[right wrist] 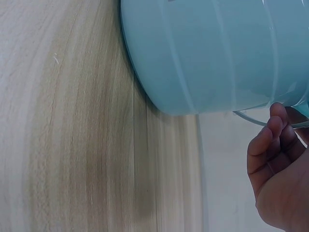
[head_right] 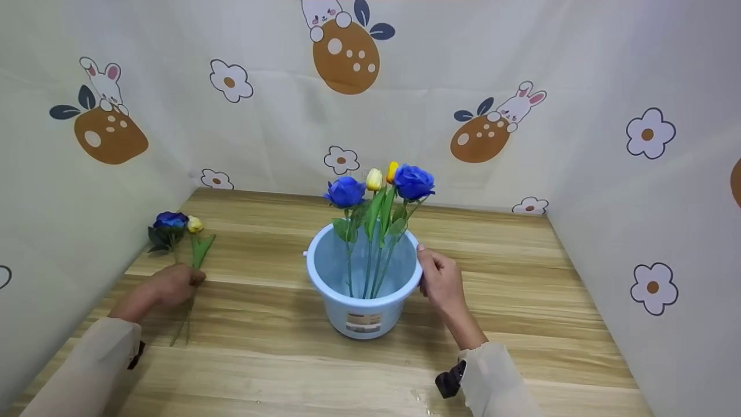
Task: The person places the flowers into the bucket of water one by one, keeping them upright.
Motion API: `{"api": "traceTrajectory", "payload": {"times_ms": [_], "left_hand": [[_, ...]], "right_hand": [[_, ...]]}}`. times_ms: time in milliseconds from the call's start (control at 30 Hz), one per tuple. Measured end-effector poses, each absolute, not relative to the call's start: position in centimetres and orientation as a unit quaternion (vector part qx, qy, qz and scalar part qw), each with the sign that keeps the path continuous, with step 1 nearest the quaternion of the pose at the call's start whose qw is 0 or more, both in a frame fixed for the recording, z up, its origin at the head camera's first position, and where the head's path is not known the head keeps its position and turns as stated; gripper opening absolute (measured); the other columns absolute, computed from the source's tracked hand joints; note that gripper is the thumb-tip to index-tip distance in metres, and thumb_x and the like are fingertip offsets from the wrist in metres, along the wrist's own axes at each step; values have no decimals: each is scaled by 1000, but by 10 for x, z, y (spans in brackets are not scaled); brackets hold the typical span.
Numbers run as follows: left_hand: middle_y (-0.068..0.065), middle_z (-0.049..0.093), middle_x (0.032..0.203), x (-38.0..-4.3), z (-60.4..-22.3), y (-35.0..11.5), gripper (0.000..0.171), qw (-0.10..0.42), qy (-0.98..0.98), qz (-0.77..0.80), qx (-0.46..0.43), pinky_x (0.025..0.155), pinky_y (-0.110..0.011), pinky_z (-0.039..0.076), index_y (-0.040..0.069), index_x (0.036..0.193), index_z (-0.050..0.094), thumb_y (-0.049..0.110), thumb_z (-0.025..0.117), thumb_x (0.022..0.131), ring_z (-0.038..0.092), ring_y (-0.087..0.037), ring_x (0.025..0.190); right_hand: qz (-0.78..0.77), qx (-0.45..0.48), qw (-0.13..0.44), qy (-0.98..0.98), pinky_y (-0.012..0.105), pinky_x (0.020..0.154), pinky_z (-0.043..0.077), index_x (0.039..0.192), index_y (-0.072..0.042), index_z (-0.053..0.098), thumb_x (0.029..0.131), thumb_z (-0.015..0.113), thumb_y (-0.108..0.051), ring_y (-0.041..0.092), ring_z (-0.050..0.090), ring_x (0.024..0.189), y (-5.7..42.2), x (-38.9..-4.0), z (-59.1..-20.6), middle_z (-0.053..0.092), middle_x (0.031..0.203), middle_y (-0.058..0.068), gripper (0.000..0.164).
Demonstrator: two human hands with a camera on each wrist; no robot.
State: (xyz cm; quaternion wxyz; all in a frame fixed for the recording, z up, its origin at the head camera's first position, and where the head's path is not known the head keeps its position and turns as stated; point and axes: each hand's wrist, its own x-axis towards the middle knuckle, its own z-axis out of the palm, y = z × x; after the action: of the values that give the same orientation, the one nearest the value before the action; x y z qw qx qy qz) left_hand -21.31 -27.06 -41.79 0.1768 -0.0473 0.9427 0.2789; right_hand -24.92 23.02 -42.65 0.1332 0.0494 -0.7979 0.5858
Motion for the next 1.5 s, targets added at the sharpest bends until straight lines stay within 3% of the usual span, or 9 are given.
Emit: {"api": "traceTrajectory", "payload": {"times_ms": [67, 200, 333, 467, 733, 1000, 1300, 1400, 1500], "left_hand": [[-10, 53, 81, -222, -421, -270, 17, 151, 973, 176, 15, 60, -33, 42, -1, 96, 63, 3, 47, 91, 50, -24, 71], [-8, 50, 74, -229, -429, -271, 14, 137, 974, 182, 7, 53, -33, 39, 1, 83, 62, 5, 50, 88, 48, -22, 64], [-4, 45, 64, -230, -437, -271, 16, 83, 979, 184, 7, 47, -32, 34, 7, 66, 54, 7, 54, 81, 44, -20, 55], [-2, 37, 60, -232, -442, -269, 21, 30, 979, 200, -2, 46, -31, 30, 11, 60, 45, 8, 59, 76, 39, -19, 52], [-1, 31, 62, -237, -443, -263, 27, -28, 978, 207, 1, 48, -31, 24, 12, 60, 39, -3, 60, 69, 34, -19, 57], [-7, 47, 64, -238, -446, -256, 17, 6, 983, 182, -20, 50, -34, 34, 7, 63, 53, 1, 56, 79, 42, -22, 59], [-7, 49, 65, -242, -444, -252, 17, 32, 984, 174, -34, 50, -34, 37, 6, 67, 58, 1, 55, 83, 44, -22, 59], [-11, 55, 73, -241, -445, -251, 11, 40, 982, 179, -45, 54, -37, 42, 3, 79, 64, 2, 55, 84, 49, -24, 64], [-17, 62, 88, -239, -446, -252, 17, 42, 981, 185, -49, 63, -44, 48, 1, 97, 67, 3, 56, 85, 55, -28, 74]], "right_hand": [[584, 49, 134, -799, 31, 38, 42, 68, 3, 58, 98, 49, -37, 32, 49, 43, 230, -249, -427, 52, 51, 6, 51], [581, 41, 128, -803, 34, 40, 44, 68, 3, 57, 98, 50, -40, 32, 50, 44, 230, -249, -429, 52, 51, 7, 53], [578, 38, 122, -806, 36, 42, 45, 66, 2, 56, 98, 49, -40, 32, 50, 45, 230, -248, -430, 52, 52, 7, 53], [580, 40, 127, -804, 34, 41, 44, 64, -1, 55, 98, 49, -40, 33, 49, 44, 230, -248, -429, 52, 51, 7, 52], [593, 44, 130, -794, 33, 39, 43, 67, 4, 57, 98, 51, -36, 33, 50, 42, 230, -248, -427, 52, 50, 6, 51], [584, 38, 125, -801, 35, 40, 44, 69, 2, 58, 97, 49, -42, 27, 49, 44, 231, -249, -428, 53, 52, 7, 53], [583, 33, 120, -803, 33, 42, 45, 69, 3, 58, 98, 49, -40, 34, 51, 47, 231, -248, -423, 53, 52, 6, 53], [584, 33, 117, -803, 31, 41, 43, 68, 3, 57, 98, 49, -41, 30, 50, 45, 230, -247, -424, 53, 52, 6, 54], [579, 23, 110, -808, 29, 42, 43, 65, -1, 56, 98, 48, -40, 25, 50, 45, 230, -247, -424, 52, 52, 6, 52]]}}
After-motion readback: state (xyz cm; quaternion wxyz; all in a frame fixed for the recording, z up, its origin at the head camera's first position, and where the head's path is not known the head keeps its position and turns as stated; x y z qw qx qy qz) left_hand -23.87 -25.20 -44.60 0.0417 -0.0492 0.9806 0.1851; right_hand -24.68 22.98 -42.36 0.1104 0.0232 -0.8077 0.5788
